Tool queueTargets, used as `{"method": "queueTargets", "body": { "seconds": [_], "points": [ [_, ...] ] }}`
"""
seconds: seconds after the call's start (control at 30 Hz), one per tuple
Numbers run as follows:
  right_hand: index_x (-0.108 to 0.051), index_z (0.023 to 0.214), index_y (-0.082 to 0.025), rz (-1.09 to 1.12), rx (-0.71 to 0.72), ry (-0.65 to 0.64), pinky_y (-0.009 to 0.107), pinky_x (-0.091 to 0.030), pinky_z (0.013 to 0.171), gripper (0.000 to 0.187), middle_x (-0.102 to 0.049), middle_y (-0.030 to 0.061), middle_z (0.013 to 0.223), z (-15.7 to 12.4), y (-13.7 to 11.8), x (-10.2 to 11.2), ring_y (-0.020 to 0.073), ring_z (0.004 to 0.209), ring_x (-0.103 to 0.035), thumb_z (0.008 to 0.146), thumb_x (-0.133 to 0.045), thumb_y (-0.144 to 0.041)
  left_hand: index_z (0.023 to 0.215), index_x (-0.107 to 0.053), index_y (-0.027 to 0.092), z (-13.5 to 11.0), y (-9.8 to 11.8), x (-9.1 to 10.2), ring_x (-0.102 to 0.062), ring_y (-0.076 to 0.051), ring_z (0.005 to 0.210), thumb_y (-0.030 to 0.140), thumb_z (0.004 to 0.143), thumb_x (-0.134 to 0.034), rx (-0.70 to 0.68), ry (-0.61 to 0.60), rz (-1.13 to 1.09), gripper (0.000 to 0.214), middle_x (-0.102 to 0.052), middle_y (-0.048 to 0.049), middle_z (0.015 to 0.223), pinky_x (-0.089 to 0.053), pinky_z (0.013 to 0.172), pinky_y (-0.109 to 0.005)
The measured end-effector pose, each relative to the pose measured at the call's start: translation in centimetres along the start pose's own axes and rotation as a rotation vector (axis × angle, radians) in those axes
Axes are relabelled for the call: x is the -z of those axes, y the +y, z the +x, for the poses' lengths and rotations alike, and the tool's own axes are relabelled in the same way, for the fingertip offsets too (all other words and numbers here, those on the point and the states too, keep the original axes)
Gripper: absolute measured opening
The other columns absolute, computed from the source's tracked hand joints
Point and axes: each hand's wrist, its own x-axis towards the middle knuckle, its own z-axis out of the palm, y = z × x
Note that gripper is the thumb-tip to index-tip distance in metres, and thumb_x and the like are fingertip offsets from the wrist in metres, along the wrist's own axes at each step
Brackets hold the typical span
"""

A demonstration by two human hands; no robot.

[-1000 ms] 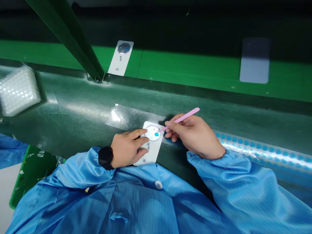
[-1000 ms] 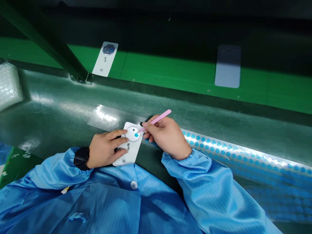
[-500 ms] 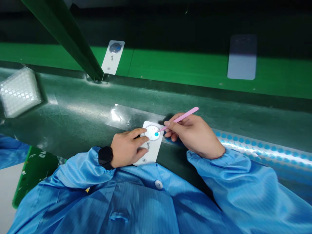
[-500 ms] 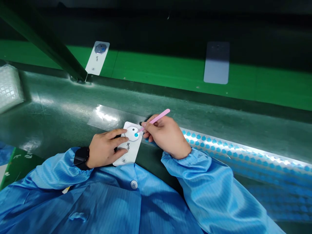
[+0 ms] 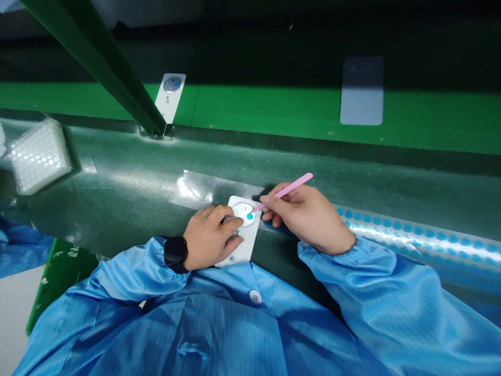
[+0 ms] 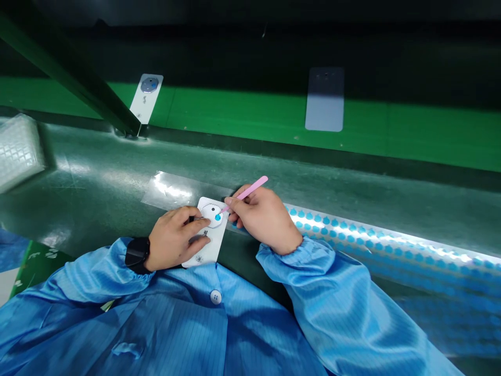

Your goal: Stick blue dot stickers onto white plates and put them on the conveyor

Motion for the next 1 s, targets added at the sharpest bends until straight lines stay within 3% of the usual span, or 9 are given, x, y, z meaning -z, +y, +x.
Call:
{"method": "queueTargets", "body": {
  "seconds": [0.23,0.73,1.0],
  "points": [
    [-0.062,0.069,-0.017,0.003,0.015,0.012,0.022,-0.046,0.04,0.021,-0.065,0.0028,0.053,0.0,0.0,-0.1,0.0123,0.042,-0.057,0.077,-0.07,-0.035,0.124,-0.059,0.026,1.3,0.5,0.4,-0.057,-0.022,0.09,0.043,0.091,-0.052,-0.008,-0.152,0.037,0.038,-0.055,-0.0077,0.107,-0.051,0.077,-0.04],
    [-0.061,0.069,-0.018,0.005,0.027,0.012,0.022,-0.045,0.041,0.018,-0.065,0.0019,0.053,0.0,0.2,-0.2,0.0126,0.043,-0.057,0.078,-0.069,-0.032,0.125,-0.059,0.028,1.6,0.7,0.3,-0.056,-0.023,0.09,0.044,0.09,-0.052,0.008,-0.165,0.088,0.039,-0.054,-0.0078,0.105,-0.05,0.076,-0.039],
    [-0.061,0.069,-0.019,-0.002,0.015,0.01,0.022,-0.045,0.041,0.015,-0.065,0.0017,0.053,0.0,0.2,-0.3,0.0127,0.042,-0.057,0.081,-0.065,-0.026,0.119,-0.062,0.028,1.7,0.7,0.1,-0.057,-0.022,0.085,0.043,0.086,-0.056,-0.014,-0.098,0.115,0.037,-0.056,-0.007,0.101,-0.049,0.07,-0.037]
  ]
}}
